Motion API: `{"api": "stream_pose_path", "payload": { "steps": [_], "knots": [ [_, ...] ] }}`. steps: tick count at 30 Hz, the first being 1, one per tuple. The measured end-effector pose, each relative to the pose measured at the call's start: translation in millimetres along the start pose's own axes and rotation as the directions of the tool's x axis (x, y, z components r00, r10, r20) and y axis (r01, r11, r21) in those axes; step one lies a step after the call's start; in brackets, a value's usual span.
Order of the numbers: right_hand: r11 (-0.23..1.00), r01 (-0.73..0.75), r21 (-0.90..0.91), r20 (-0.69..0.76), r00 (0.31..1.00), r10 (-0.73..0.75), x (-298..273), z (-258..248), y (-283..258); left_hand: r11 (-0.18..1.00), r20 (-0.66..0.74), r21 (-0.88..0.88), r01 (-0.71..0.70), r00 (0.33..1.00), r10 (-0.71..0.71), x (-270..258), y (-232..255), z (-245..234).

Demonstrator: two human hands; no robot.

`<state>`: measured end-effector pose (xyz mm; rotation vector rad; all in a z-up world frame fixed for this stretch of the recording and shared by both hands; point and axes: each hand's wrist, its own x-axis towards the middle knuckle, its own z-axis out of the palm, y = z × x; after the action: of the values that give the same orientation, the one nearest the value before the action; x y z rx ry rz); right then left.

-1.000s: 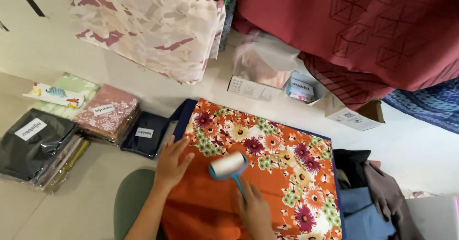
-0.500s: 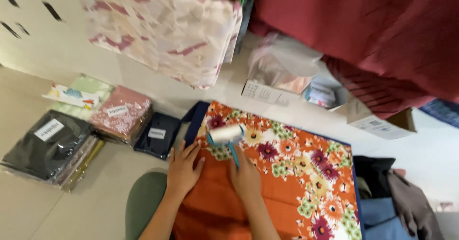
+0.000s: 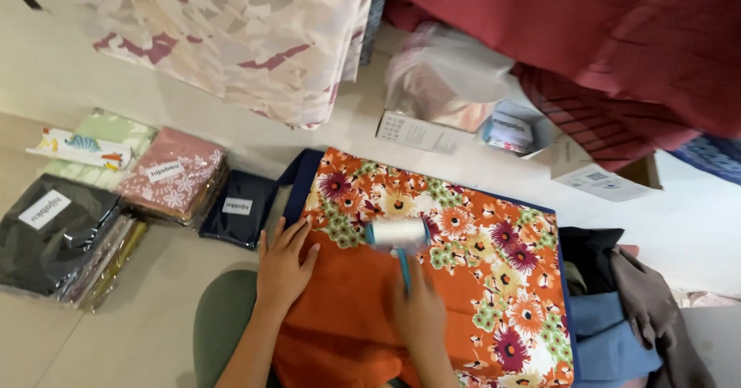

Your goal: Unfolding an orange floral cloth, cleaning it with a lint roller, and folding it into a square.

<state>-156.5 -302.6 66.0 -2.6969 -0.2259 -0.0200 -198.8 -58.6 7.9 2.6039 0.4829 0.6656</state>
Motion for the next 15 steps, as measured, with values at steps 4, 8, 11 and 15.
{"api": "stream_pose_path", "payload": {
  "steps": [4, 8, 11, 15],
  "knots": [
    [0.993, 0.12, 0.008, -0.153, 0.981, -0.118, 101.5, 42.6, -29.0, 0.997, 0.106, -0.048, 0.053, 0.993, -0.048, 1.0, 1.1, -5.8],
    [0.992, 0.118, -0.055, -0.108, 0.986, -0.123, 119.3, 52.4, -36.9, 0.995, 0.091, -0.066, 0.079, 0.993, -0.072, 0.5, 2.4, -8.5],
    [0.986, 0.087, -0.141, -0.11, 0.989, -0.103, 65.0, 46.3, -14.8, 0.997, 0.037, -0.045, 0.055, 0.998, -0.054, 0.1, -1.4, -3.2],
    [0.945, 0.322, -0.055, -0.328, 0.888, -0.322, -65.1, 18.2, 35.6, 1.0, -0.007, 0.006, -0.029, 1.0, 0.029, -1.1, -3.6, 1.8]
  ]
}}
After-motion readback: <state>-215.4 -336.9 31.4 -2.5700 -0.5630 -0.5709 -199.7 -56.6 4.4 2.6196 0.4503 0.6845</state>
